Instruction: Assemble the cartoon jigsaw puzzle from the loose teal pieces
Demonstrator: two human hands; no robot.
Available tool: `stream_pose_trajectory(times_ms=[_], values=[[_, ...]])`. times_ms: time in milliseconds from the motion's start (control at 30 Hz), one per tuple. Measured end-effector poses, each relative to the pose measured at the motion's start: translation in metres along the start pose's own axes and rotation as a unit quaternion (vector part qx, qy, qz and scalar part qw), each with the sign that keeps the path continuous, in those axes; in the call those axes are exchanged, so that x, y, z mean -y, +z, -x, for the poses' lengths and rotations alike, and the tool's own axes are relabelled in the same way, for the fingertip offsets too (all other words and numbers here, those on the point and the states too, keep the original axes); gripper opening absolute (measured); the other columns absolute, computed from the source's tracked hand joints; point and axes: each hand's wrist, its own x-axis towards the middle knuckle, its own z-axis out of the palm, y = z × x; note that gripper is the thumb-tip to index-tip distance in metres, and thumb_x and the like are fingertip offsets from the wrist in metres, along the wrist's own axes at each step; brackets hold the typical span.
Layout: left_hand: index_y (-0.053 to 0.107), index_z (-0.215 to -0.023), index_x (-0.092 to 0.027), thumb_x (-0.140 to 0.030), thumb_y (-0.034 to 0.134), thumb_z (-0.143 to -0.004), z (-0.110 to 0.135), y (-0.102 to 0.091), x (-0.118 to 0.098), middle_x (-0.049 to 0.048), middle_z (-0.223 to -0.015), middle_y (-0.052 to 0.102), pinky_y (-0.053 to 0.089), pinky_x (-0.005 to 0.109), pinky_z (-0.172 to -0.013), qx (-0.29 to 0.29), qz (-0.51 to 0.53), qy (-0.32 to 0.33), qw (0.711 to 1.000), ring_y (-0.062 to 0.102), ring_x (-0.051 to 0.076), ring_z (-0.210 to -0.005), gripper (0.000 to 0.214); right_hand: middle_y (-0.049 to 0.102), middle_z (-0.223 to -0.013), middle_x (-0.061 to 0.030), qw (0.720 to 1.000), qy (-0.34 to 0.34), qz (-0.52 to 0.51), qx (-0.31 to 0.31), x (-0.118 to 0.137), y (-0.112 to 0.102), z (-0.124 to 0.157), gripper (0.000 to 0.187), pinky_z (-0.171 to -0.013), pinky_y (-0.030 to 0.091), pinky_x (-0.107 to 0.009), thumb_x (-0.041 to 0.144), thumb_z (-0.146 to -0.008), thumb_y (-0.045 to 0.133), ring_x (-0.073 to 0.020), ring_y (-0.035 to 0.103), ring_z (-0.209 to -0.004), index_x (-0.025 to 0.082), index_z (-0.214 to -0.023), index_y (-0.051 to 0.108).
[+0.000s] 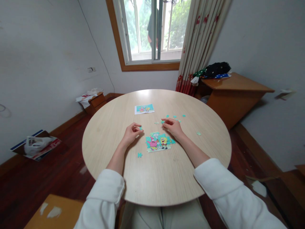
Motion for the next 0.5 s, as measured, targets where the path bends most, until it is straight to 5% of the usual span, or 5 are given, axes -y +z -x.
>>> stream_pose_trajectory(times_ms=[500], values=[[0.058, -0.079, -0.015, -0.026, 0.076, -0.056, -0.0027, -0.0003, 0.0056, -0.0051, -0.057, 0.054, 0.042, 0.023, -0.058, 0.005, -0.001, 0.020, 1.000, 0.051, 0.008, -0.055, 0.031, 0.062, -0.068, 0.0000, 1.000, -0.008, 0.014, 0.008, -0.0011, 0.0000, -0.0008, 0.034, -0.057, 0.049, -0.026, 0.028, -0.051, 0.070, -0.0106, 0.057, -0.059, 0.016, -0.082, 0.069]])
